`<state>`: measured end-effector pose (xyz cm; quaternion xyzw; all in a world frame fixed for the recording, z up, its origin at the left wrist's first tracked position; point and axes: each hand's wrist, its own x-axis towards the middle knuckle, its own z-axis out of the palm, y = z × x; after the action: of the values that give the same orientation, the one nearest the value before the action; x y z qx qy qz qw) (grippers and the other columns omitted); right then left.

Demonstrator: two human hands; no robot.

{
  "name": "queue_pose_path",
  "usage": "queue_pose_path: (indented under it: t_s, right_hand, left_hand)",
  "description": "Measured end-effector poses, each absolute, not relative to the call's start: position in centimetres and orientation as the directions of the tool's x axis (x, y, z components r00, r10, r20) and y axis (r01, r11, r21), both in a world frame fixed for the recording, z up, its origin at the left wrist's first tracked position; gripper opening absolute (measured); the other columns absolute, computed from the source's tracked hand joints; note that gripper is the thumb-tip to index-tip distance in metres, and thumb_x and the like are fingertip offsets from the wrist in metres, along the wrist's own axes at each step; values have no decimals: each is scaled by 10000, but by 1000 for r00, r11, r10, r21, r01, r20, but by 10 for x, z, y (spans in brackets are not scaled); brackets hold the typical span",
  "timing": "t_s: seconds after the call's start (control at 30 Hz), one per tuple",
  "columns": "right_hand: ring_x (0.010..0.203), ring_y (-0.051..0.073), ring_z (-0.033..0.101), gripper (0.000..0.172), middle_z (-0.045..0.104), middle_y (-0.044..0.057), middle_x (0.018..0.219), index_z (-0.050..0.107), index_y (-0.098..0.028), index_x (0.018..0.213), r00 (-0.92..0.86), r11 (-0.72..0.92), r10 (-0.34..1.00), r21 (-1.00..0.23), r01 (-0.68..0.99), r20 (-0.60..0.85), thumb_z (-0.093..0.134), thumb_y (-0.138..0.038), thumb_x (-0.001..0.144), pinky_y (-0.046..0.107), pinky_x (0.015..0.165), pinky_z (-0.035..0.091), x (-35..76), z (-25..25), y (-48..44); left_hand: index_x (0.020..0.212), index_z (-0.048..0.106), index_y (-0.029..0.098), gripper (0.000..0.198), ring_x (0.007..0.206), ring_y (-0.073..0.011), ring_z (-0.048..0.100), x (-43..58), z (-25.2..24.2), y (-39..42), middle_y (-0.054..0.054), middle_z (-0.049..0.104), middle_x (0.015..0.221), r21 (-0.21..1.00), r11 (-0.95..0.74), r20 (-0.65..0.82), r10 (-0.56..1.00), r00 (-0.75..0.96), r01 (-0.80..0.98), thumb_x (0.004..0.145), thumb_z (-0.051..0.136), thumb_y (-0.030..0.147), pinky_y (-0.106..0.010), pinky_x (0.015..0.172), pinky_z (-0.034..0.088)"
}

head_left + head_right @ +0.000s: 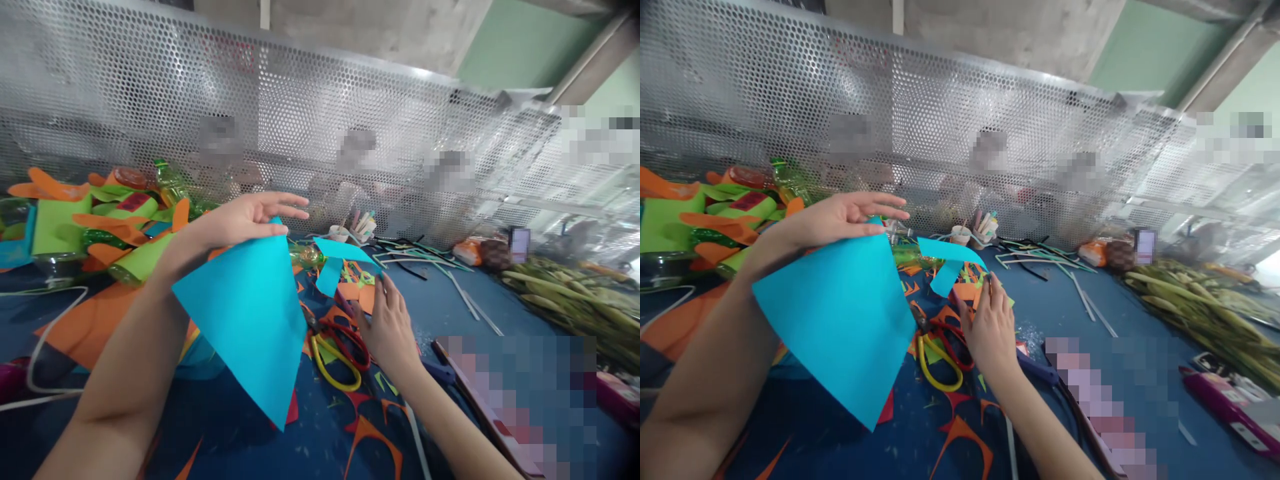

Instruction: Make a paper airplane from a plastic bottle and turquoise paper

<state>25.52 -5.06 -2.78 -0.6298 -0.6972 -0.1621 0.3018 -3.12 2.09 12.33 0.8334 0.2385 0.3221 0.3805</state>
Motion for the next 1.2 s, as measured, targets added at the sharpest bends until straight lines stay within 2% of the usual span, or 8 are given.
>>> queue_pose_path:
  t_s: [0.2,0.3,0.43,0.6,0.8,0.97,1.07,1.2]
  right_hand:
    - [1283,373,343,399,427,234,1357,590,-74,1124,-97,160,853,-80,984,512,441,-358,887,544,1027,296,263,-33,-46]
    - [1329,297,298,387,429,152,1380,587,-153,1153,-171,355,863,-330,875,475,400,-392,914,487,1069,280,252,-27,-52]
    - [1312,206,354,439,405,49,1421,365,-300,1357,-272,391,916,-811,435,295,343,-441,941,414,1068,317,232,-16,-69]
    - [1383,215,185,712,208,35,1519,192,-359,1422,-447,326,860,-939,109,247,567,-486,830,429,1112,198,217,-16,-83]
    - [1039,190,572,497,609,43,1127,481,-300,1207,-504,120,851,-989,-87,148,641,-476,770,360,907,437,208,-15,-87]
    - [648,126,550,251,568,-14,713,570,-200,777,-530,-4,841,-980,198,-111,542,-447,814,262,631,456,211,-4,-84]
    - [492,87,381,274,408,-51,552,495,-188,607,-480,92,851,-839,537,-214,547,-384,791,227,471,315,223,0,-81]
    - [467,90,308,346,331,-56,508,485,-186,561,-398,171,900,-695,698,-178,552,-443,782,250,456,215,233,0,-78]
  left_hand:
    - [1200,552,256,406,599,-52,602,-48,126,21,-38,644,1138,804,-591,551,690,470,-74,804,615,199,-126,511,472]
    - [1188,554,279,396,595,-39,602,-43,122,24,6,652,1092,812,-541,579,694,428,-219,805,615,202,-108,515,471]
    - [1179,558,266,399,583,-34,594,-26,112,30,10,653,1064,850,-429,526,699,484,-305,791,638,214,-117,523,475]
    - [1178,570,258,380,578,-39,591,-4,100,30,-3,652,1035,869,-288,479,699,532,-403,803,626,223,-136,533,475]
    - [1192,556,252,395,692,-98,631,9,99,27,-39,657,1055,900,-310,434,585,685,-305,804,628,265,-182,596,485]
    - [1264,482,209,480,869,-164,635,-1,82,61,-106,601,1192,838,-521,227,605,763,164,813,600,322,-259,710,494]
    - [1249,498,179,472,1036,-206,593,-15,62,90,-115,552,1265,533,-583,149,778,610,613,838,515,410,-308,843,466]
    - [1336,415,136,783,1261,-351,385,-31,42,106,-179,405,1394,372,-519,90,845,527,769,708,602,565,-449,1017,308]
